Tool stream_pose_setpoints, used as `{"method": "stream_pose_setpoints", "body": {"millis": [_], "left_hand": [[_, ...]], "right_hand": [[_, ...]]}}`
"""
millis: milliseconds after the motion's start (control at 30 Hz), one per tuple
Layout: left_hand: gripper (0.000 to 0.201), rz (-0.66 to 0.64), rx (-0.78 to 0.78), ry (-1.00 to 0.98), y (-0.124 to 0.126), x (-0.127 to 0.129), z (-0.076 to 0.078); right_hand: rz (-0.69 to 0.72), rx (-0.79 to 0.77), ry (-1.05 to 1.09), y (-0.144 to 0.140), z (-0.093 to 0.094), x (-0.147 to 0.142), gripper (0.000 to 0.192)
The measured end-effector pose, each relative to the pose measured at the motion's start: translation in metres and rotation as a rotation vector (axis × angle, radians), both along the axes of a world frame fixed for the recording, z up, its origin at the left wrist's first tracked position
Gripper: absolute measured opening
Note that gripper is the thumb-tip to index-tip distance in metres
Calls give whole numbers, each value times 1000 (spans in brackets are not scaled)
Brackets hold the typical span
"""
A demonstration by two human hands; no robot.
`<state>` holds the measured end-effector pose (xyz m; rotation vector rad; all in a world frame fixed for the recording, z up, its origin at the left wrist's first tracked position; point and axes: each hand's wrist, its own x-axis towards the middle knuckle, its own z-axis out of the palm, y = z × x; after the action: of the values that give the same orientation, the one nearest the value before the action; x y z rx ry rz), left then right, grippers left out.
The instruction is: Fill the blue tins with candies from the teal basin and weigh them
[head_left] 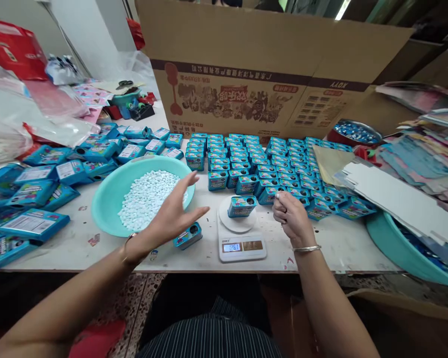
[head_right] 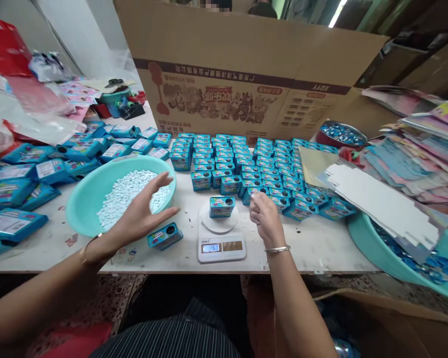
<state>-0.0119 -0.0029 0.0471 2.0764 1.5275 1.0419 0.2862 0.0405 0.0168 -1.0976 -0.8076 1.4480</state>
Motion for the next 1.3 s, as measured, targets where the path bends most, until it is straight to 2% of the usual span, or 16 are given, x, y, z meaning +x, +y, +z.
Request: {"method": "stream_pose_setpoints", "body": {"millis": [100, 267, 333, 433, 600, 800, 1000, 1300], "left_hand": [[60, 228, 57, -145, -41, -25, -17], [43, 539, 93, -315, -100, -37, -67], [38, 597, 79, -354, -116, -33, -82], [33, 603, 39, -406, -129, -25, -96], [31, 531, -31, -408, -132, -18, -104], [30, 524, -32, -453, -127, -19, -103], [32, 568, -56, -460, -128, -20, -104], [33, 567, -82, -464, -127, -21, -106]], "right_hand": [[50, -19, -81, 7, 2, -4, 32], [115, 15, -283, 14, 8, -6, 27], [183, 75, -433, 16, 12, -6, 25], [266, 199, -720, 20, 16, -8, 24], [391, 299, -1239, 24, 23, -17, 19], [484, 274, -1586, 21, 32, -29, 21], [559, 216, -1704, 21, 34, -33, 17], [563, 220, -1691, 25, 29, -29, 17]]}}
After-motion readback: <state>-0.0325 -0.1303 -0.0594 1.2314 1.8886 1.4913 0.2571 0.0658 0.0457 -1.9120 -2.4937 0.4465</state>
